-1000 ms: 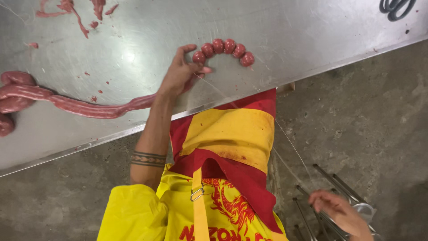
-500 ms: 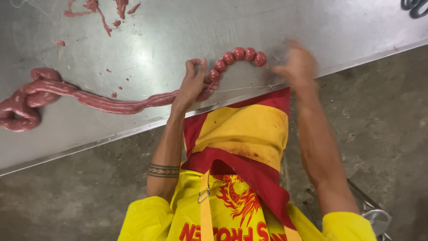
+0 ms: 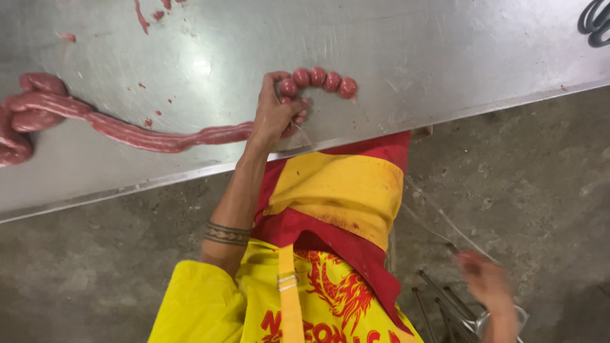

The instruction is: The person ties string around long links of processed meat to form individual sausages and then uses scissors to cut them apart on a metal table.

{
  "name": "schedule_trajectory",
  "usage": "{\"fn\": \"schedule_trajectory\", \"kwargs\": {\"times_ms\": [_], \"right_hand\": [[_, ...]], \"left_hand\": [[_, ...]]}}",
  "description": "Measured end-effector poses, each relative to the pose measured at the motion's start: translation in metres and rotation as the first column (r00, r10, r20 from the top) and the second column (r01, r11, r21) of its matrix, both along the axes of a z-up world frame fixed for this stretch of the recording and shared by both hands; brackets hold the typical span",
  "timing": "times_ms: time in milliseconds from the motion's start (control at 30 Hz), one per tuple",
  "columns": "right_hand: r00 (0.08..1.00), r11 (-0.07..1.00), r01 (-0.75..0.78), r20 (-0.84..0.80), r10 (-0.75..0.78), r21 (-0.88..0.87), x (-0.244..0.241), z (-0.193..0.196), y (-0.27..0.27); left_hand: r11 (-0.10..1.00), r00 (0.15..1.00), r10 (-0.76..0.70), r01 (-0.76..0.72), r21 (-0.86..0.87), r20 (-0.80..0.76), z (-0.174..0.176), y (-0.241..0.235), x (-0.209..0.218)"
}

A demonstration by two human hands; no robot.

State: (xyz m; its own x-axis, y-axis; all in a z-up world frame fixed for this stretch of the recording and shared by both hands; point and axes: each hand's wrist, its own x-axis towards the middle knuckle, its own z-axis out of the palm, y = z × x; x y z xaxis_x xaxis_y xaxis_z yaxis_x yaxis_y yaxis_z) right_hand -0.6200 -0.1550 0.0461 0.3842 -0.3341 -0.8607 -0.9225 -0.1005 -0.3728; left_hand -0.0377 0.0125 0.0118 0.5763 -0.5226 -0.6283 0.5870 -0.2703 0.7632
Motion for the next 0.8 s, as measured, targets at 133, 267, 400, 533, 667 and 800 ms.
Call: {"fn": "schedule_trajectory", "kwargs": {"times_ms": [133, 267, 400, 533, 667, 800], "right_hand": [[0.883, 0.881, 0.464, -0.132, -0.451, 0.093, -0.074, -0.013, 0.018], [0.717, 0.711, 0.696, -0.077, -0.692, 0.100, -0.082, -0.019, -0.012], [0.588, 0.581, 0.809, 0.091, -0.804, -0.089, -0.054, -0.044, -0.085], [0.994, 0.696, 0.107, 0.073, -0.079, -0.710, 0.061, -0.050, -0.133], [0.761, 0.740, 0.215, 0.585, 0.282, -0.637, 0.270, -0.049, -0.087], [0.606, 0.685, 0.052, 0.568, 0.556, -0.727, 0.437, -0.027, 0.004]], "left_hand": [[0.999, 0.986, -0.047, 0.046, 0.009, 0.160, -0.016, -0.006, -0.010], [0.990, 0.986, -0.135, 0.130, 0.064, 0.093, 0.001, -0.013, -0.013], [0.922, 0.785, -0.356, 0.383, 0.055, 0.507, 0.017, 0.026, 0.007], [0.781, 0.443, -0.624, 0.374, 0.500, 0.644, 0.036, 0.155, 0.081], [0.634, 0.043, -0.773, 0.090, 0.768, 0.633, 0.069, 0.251, 0.096], [0.589, -0.160, -0.785, 0.104, 0.801, 0.598, 0.073, 0.236, 0.097]]}}
